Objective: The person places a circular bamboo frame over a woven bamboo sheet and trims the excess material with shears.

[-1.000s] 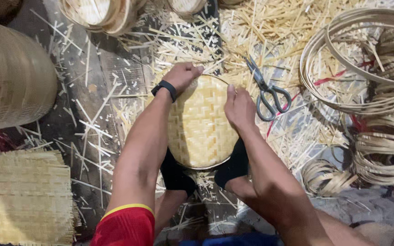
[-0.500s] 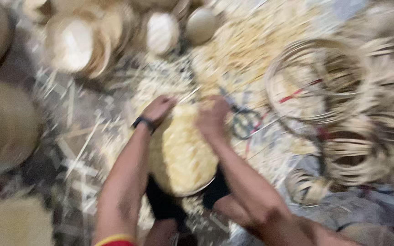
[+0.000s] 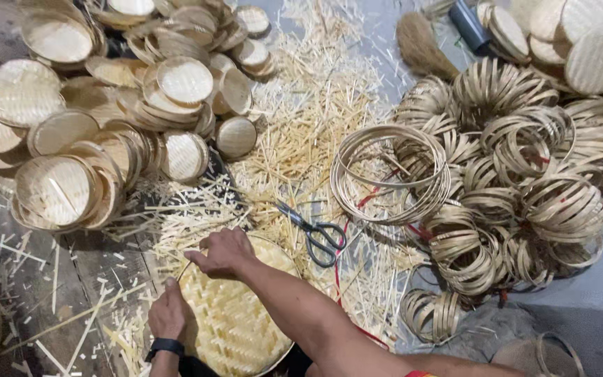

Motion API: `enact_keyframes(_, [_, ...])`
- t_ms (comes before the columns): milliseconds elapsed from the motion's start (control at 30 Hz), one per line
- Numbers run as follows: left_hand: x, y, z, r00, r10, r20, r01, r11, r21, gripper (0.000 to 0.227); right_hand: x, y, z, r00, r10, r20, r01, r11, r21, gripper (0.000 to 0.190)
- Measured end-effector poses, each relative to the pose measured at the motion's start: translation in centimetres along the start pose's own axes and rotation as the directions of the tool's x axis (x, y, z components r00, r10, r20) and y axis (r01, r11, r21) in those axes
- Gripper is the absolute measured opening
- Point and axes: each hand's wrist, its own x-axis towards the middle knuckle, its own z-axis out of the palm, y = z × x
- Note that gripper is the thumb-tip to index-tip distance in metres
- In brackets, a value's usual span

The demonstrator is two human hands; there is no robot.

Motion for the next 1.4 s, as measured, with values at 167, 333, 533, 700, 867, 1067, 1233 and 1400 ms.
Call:
enact_keyframes(167, [1.2, -1.2, 0.9, 0.998, -0.053, 0.017, 0.055, 0.99, -0.13, 0.074, 0.0, 0.2, 0.9, 0.999, -0.015, -0.045, 0.014, 1.0, -0.009, 0.064])
enact_keyframes(333, [3.7, -2.2, 1.4, 0.997, -0.018, 0.073, 0.031, 0.982, -0.189, 0.066, -0.2, 2.9, 3.8, 0.944, -0.201, -0.261, 0.203, 0.979, -0.016, 0.06])
enact_keyframes(533, [1.5, -1.2, 0.3, 0.927, 0.328, -0.182, -0.341, 0.939, -0.044, 0.053, -9.0, 8.4, -2.2, 0.99, -0.093, -0.103, 0.109, 0.982, 0.155, 0.048])
enact_keyframes(700, [-2.4, -4.5, -1.2, 0.937, 0.088, -0.337, -0.122, 0.989, -0.08, 0.048, -20.7, 14.8, -13.5, 0.999, -0.052, 0.013, 0.051, 0.842, -0.536, 0.028])
enact_keyframes(867, [-5.2, -8.8, -5.2, 0.907, -0.061, -0.417, -0.011, 0.986, -0.168, 0.061, -31.1, 13.8, -17.2, 0.994, -0.013, -0.112, -0.032, 0.92, -0.391, 0.047])
enact_keyframes(1067, [-6.5, -10.9, -7.0, 0.963, 0.007, -0.271, -0.021, 0.999, -0.048, 0.052, -26.8, 17.1, -8.5, 1.0, -0.003, 0.007, 0.004, 0.998, -0.063, 0.039])
enact_keyframes(1233, [-4.6, -8.1, -1.6, 0.98, -0.176, -0.095, 0.116, 0.888, -0.445, 0.061, -15.5, 23.5, 4.8, 0.958, 0.025, -0.286, 0.091, 0.918, 0.385, 0.046])
enact_keyframes(1400, [-2.9, -4.2, 1.3, 0.858, -0.478, 0.19, 0.407, 0.404, -0.82, 0.07, -7.1, 22.9, 12.2, 0.853, 0.521, 0.041, -0.387, 0.577, 0.72, 0.071])
